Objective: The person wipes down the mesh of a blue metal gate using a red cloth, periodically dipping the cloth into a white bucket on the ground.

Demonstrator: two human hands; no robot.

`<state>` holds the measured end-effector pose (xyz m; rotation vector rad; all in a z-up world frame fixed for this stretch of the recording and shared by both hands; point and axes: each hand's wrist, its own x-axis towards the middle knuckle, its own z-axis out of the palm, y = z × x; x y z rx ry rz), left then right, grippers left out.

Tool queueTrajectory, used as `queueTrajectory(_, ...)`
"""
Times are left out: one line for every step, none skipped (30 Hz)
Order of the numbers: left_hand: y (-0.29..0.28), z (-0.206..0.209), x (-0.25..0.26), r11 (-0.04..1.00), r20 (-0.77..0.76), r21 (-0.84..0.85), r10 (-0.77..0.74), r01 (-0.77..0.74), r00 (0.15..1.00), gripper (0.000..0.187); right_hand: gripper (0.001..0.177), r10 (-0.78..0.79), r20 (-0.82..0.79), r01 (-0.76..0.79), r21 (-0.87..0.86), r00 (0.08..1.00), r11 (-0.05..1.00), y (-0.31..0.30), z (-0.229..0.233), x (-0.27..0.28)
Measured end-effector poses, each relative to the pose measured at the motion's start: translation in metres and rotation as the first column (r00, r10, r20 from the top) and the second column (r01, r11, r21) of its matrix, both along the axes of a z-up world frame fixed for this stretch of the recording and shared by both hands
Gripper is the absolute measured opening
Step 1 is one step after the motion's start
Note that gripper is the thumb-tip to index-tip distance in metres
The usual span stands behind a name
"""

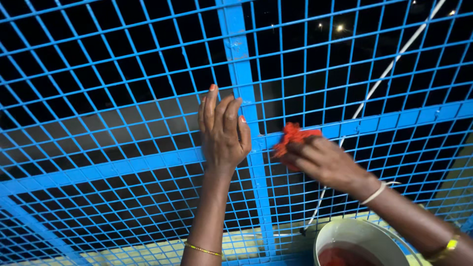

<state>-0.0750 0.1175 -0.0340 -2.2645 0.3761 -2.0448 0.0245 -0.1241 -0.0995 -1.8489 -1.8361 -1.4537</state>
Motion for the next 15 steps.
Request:
queueTrajectory(-0.001,0.0,0.001,0.998,-0.024,0.017,0.06,-0.059,0.998,0.036,0.054,-0.011,-0.026,0.011,0.013,1.0,1.0,-0.008,0.0,0.002)
queueTrajectory(-0.002,0.001,0.002,0.998,-0.023,0.02,0.059,-0.059,0.998,0.036,0.054,-0.011,-0.025,0.011,0.016,1.0,1.0,-0.008,-0.001,0.003)
queueTrajectory(-0.004,0.002,0.004,0.994,-0.021,0.033,0.108,-0.107,0.994,0.037,0.055,-0.041,-0.002,0.041,0.029,0.999,0.999,-0.006,-0.002,0.002)
queueTrajectory(-0.006,0.001,0.004,0.987,-0.019,0.041,0.159,-0.158,0.987,0.039,0.057,-0.068,0.019,0.067,0.037,0.997,0.997,-0.003,-0.004,0.001)
queueTrajectory(-0.006,0.0,0.004,0.986,-0.02,0.04,0.161,-0.161,0.987,0.039,0.057,-0.065,0.019,0.065,0.036,0.998,0.997,0.004,-0.005,-0.001)
queueTrajectory(-0.006,0.001,0.005,0.985,-0.011,0.041,0.168,-0.167,0.986,0.04,0.058,-0.024,0.012,0.023,0.049,1.0,0.999,0.016,-0.006,-0.002)
queueTrajectory(-0.005,0.001,0.005,0.984,-0.003,0.043,0.174,-0.173,0.985,0.04,0.059,0.017,0.005,-0.018,0.061,1.0,0.998,0.03,-0.006,-0.004)
queueTrajectory(-0.004,0.001,0.006,0.983,-0.005,0.042,0.179,-0.179,0.984,0.04,0.059,0.023,0.004,-0.024,0.06,1.0,0.998,0.044,-0.008,-0.006)
queueTrajectory(-0.003,0.001,0.006,0.984,-0.012,0.04,0.174,-0.173,0.985,0.041,0.057,-0.006,0.003,0.006,0.046,1.0,0.999,0.06,-0.009,-0.009)
queueTrajectory(-0.002,0.001,0.007,0.985,-0.019,0.038,0.168,-0.167,0.986,0.042,0.055,-0.037,0.003,0.036,0.033,0.999,0.999,0.068,-0.01,-0.009)
queueTrajectory(-0.002,0.0,0.006,0.984,-0.02,0.039,0.173,-0.172,0.985,0.042,0.055,-0.032,0.001,0.031,0.033,1.0,0.999,0.066,-0.013,-0.008)
queueTrajectory(-0.002,0.001,0.006,0.986,-0.019,0.037,0.163,-0.162,0.986,0.042,0.057,-0.043,0.051,0.041,0.028,0.998,0.999,0.059,-0.015,-0.004)
queueTrajectory(-0.002,0.001,0.006,0.988,-0.018,0.035,0.153,-0.152,0.988,0.041,0.059,-0.053,0.101,0.051,0.024,0.993,0.998,0.051,-0.017,0.001)
queueTrajectory(-0.002,0.0,0.006,0.988,-0.022,0.029,0.155,-0.154,0.988,0.041,0.059,-0.051,0.099,0.049,0.017,0.994,0.999,0.041,-0.019,0.009)
queueTrajectory(-0.001,0.0,0.006,0.989,-0.026,0.027,0.145,-0.145,0.989,0.041,0.059,-0.044,0.116,0.041,0.022,0.992,0.999,0.028,-0.02,0.019)
